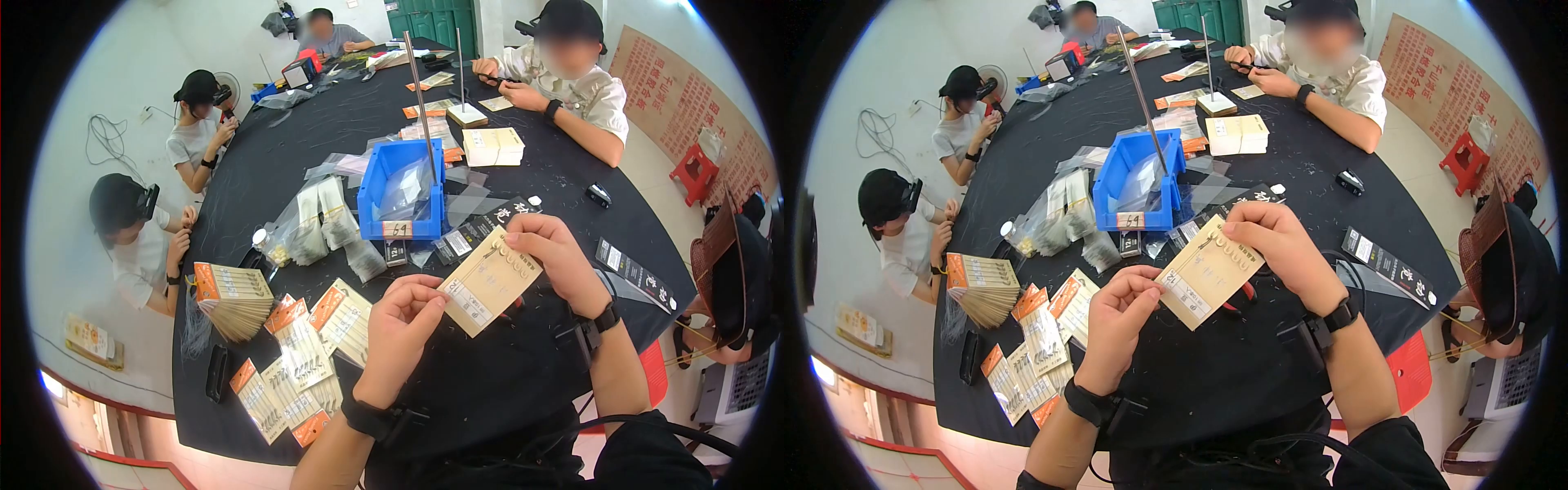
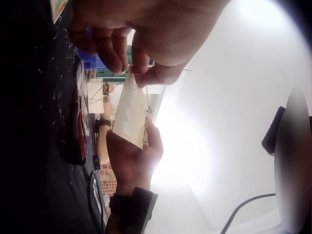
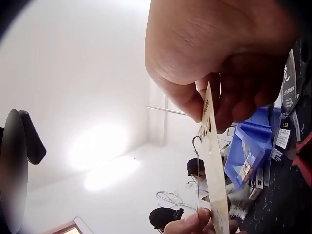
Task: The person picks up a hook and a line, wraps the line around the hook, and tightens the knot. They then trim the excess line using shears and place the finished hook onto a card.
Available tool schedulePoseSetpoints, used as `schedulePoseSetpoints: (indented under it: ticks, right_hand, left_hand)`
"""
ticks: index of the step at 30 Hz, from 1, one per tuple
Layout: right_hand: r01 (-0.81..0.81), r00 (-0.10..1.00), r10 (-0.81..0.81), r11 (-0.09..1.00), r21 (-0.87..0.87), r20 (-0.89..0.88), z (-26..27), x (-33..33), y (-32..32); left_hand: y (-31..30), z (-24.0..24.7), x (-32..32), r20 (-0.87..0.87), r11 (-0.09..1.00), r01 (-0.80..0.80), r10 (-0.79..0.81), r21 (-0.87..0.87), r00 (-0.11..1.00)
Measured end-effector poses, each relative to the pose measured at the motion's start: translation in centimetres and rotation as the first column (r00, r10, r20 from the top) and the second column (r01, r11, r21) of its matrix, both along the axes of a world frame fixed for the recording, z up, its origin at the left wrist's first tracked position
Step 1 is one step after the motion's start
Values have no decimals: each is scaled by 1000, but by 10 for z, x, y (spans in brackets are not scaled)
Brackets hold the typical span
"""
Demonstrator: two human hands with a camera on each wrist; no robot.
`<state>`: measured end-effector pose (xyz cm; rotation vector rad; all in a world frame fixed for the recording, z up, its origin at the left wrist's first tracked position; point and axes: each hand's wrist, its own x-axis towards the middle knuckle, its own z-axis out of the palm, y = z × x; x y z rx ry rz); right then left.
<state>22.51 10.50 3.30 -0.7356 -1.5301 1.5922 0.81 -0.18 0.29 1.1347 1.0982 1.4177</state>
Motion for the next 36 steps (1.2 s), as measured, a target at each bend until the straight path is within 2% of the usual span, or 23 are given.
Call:
schedulePoseSetpoints:
  ticks: [3, 6, 8, 15, 21, 24, 27, 30, 36]
  right_hand:
    - [40, 999, -40, 999, -14, -11, -3, 0, 3]
    - [50, 999, -50, 999, -19, -12, -5, 1, 5]
    - [30, 1000, -30, 999, -31, 0, -4, 1, 5]
    - [114, 993, -113, 993, -14, 28, -5, -5, 2]
    - [82, 997, -82, 996, -45, 10, -7, -4, 4]
    - [75, 997, -74, 996, -50, 12, -9, -5, 4]
    - [72, 997, -71, 996, -49, 35, -11, -6, 5]
    - [73, 997, -71, 996, -46, 40, -11, -6, 5]
    - [103, 994, -100, 994, -49, 51, -9, -7, 3]
  left_hand:
    - [0, -1, 2, 138, 1000, -1, 3, -13, 990]
    - [-1, -1, 0, 124, 997, 29, -20, -65, 992]
    - [-1, 0, 0, 126, 999, 25, -18, -48, 992]
    - [-2, -1, 1, 143, 1000, 23, -25, 14, 989]
    - [-2, -1, 0, 249, 997, 53, -63, 49, 966]
    - [-2, -2, 0, 242, 997, 57, -70, 58, 968]
    - [-4, 3, -2, 163, 995, 94, -98, 29, 982]
    - [-5, 7, -1, 223, 989, 144, -137, -15, 965]
    - [-2, 1, 0, 192, 991, 135, -131, -7, 973]
